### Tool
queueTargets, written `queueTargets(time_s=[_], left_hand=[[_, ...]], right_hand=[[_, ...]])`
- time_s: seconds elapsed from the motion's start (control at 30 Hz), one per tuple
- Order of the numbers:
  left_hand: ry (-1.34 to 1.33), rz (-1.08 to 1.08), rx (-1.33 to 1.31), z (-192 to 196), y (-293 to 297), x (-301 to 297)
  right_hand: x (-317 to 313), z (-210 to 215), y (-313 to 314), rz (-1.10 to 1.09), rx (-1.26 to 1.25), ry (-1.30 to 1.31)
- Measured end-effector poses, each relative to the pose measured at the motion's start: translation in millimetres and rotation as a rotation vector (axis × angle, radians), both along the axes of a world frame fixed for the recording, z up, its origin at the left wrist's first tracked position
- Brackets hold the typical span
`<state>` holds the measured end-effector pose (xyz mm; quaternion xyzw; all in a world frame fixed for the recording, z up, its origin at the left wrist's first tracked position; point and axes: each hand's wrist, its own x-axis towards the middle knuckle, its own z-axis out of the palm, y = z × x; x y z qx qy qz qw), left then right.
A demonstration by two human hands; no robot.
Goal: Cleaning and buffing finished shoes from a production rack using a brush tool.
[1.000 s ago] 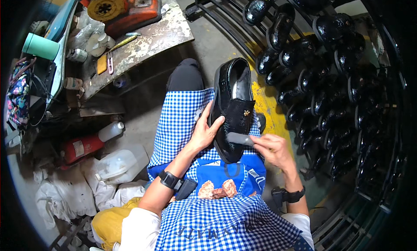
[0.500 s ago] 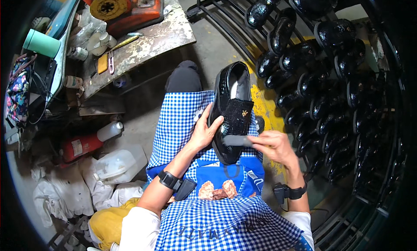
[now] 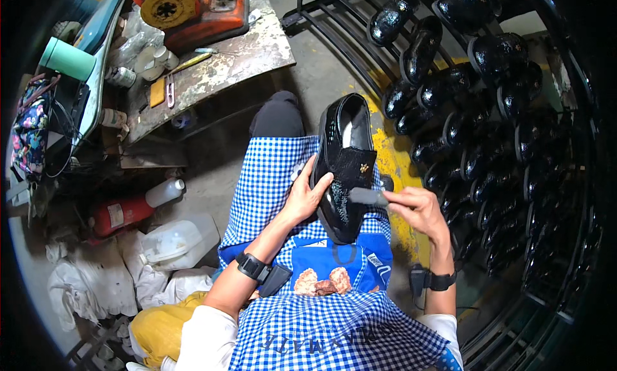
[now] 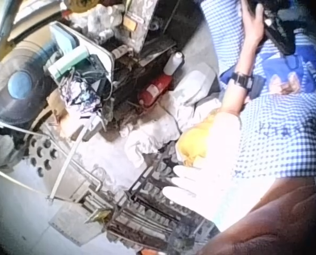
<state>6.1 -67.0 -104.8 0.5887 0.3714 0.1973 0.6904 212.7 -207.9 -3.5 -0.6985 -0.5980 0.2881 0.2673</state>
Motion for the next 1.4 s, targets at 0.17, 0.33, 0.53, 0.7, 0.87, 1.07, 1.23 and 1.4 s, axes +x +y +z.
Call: queueTargets(time_s=[0.17, 0.33, 0.53, 0.7, 0.87, 1.07, 1.23, 1.4], left_hand=[[-0.071, 0.007, -0.056, 2.1, -2.2, 2.2], [-0.025, 0.046, -0.078, 4.7, -1.9, 1.2], [-0.228, 0.171, -0.262, 20.1, -3.6, 7.3], [-0.448, 0.269, -0.171, 54.4, -4.0, 17.9], [-0.516, 0.238, -0.008, 80.9, -4.0, 14.5], [-0.019, 0.293, 1.087, 151.3, 42.3, -37.4], [0.151, -0.491, 0.771, 202.0, 52.2, -71.0], [0.3, -0.395, -0.066, 160.5, 33.9, -83.5]], right_hand=[[-16.1, -6.8, 1.7, 0.024, -0.077, 0.191], [-22.7, -12.6, -2.2, 0.147, -0.086, 0.426], [-1.4, -23.5, -50.4, -0.624, 0.194, 1.026], [-50.2, -32.5, -36.7, -0.655, 0.057, 1.494], [-84.6, 2.9, 4.4, -0.683, 0.108, 1.558], [-58.3, 4.1, 14.4, -0.523, 0.181, 1.475], [-38.8, 14.1, 20.6, -0.239, 0.03, 1.193], [-35.8, 14.7, 53.2, -0.256, 0.16, 0.873]])
